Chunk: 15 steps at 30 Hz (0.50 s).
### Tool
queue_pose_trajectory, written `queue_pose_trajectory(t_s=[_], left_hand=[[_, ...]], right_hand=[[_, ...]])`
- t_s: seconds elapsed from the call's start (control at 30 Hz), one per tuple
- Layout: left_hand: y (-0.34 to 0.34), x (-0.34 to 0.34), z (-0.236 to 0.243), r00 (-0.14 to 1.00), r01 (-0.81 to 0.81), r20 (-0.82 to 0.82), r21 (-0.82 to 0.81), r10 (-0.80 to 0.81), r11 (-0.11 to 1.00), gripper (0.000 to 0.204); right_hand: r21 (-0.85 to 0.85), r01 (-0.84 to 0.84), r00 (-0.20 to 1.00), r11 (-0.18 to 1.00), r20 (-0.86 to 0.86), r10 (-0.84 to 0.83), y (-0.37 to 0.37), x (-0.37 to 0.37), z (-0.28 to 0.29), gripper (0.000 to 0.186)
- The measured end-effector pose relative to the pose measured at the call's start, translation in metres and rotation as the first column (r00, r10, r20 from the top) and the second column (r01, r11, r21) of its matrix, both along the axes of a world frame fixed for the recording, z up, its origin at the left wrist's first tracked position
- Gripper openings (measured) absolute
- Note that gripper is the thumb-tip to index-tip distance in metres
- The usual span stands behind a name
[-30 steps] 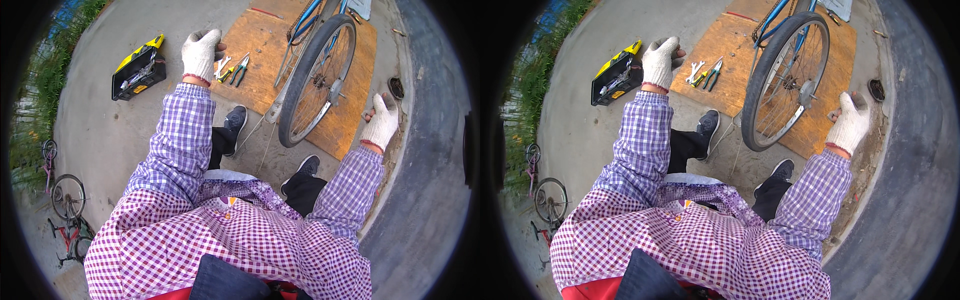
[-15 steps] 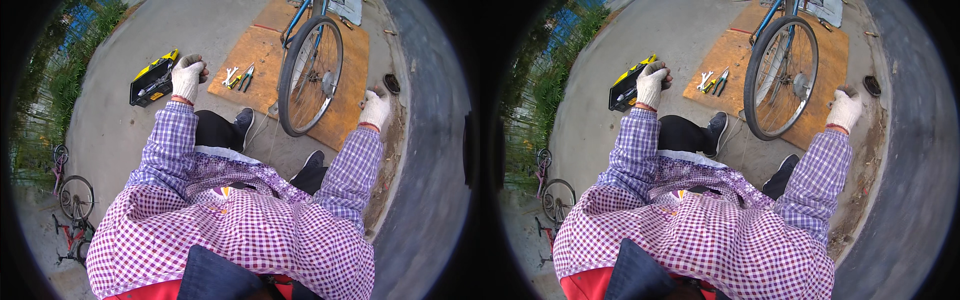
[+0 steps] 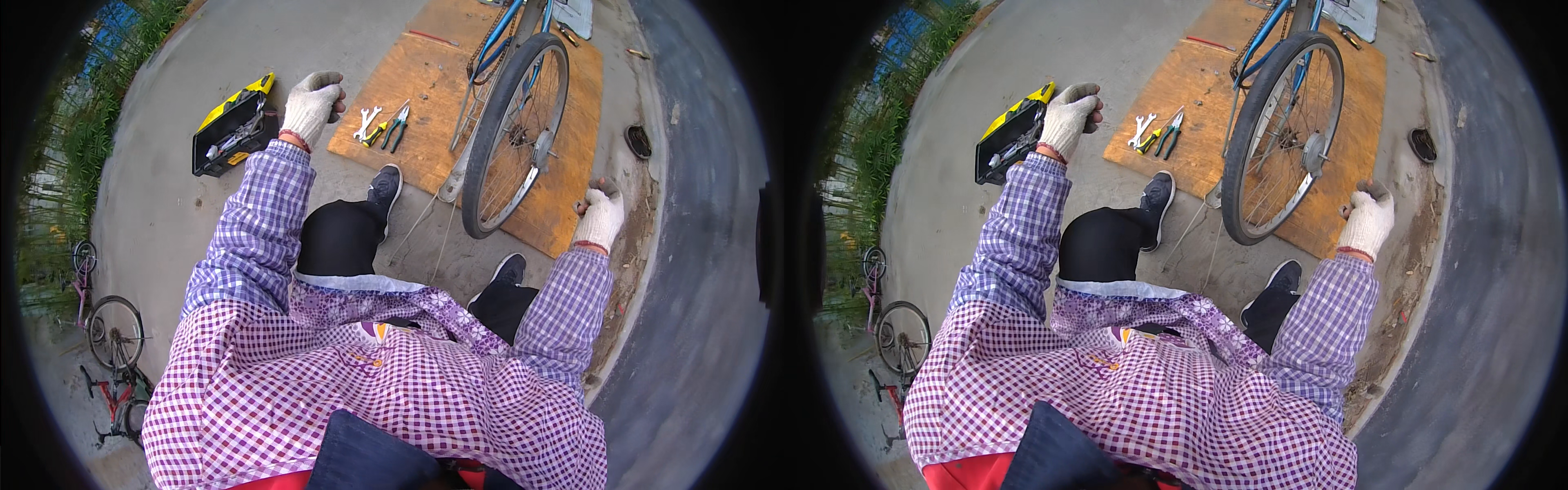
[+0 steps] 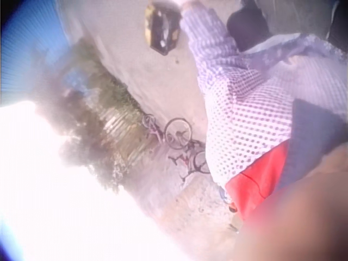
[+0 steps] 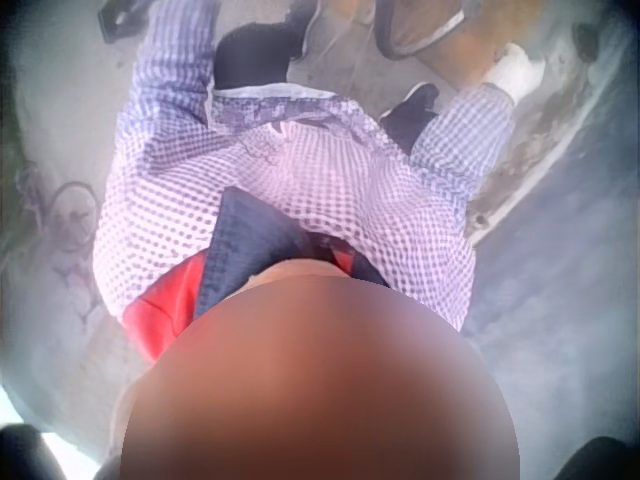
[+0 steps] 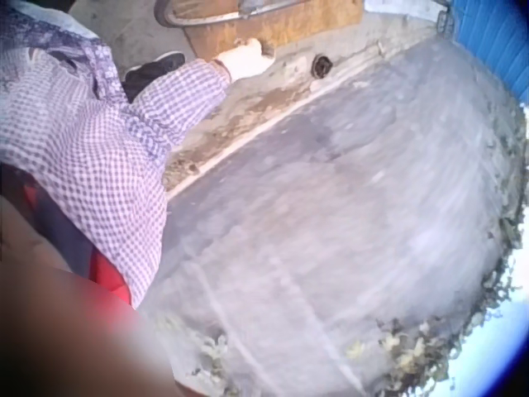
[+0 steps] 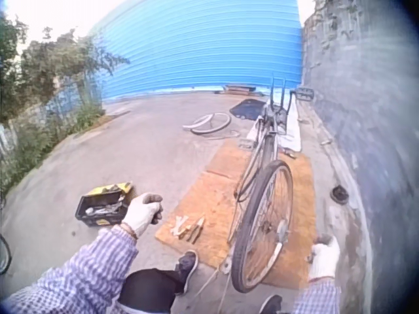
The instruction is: The person removes the rear wheel of a bicycle, cleans the brake shoe with a cloth, and then reinstalls the wheel. They use a wrench to tighten the axle nuts and spin the wheel to check alignment.
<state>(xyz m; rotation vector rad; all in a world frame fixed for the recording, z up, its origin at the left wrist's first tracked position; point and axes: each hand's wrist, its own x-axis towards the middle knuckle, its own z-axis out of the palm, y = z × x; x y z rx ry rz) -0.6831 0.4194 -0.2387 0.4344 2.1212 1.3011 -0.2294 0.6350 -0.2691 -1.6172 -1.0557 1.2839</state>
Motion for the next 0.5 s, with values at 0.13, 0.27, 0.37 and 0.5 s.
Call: queue_pose_trajectory(t_s=[0.13, 0.27, 0.37, 0.5], left_hand=[[-0.004, -0.064, 0.011, 0.998, 0.055, -0.03, -0.131, -0.059, 0.99, 0.034], [-0.002, -0.09, 0.025, 0.995, 0.057, -0.079, -0.115, -0.067, 0.992, 0.036], [-0.002, -0.082, 0.027, 0.986, 0.104, -0.117, -0.136, -0.12, 0.985, 0.036], [-0.013, -0.066, 0.015, 0.985, 0.141, -0.061, -0.274, -0.164, 0.951, 0.034]], right_hand=[[0.036, -0.058, 0.997, 0.998, -0.046, 0.06, -0.027, -0.062, 0.054, 0.034], [0.089, -0.089, 0.994, 0.992, -0.06, 0.095, -0.056, -0.085, 0.112, 0.034], [0.099, -0.09, 0.995, 0.991, -0.021, 0.093, -0.078, -0.075, 0.137, 0.034], [0.056, -0.083, 0.996, 0.995, -0.024, 0.084, -0.094, -0.056, 0.141, 0.033]])
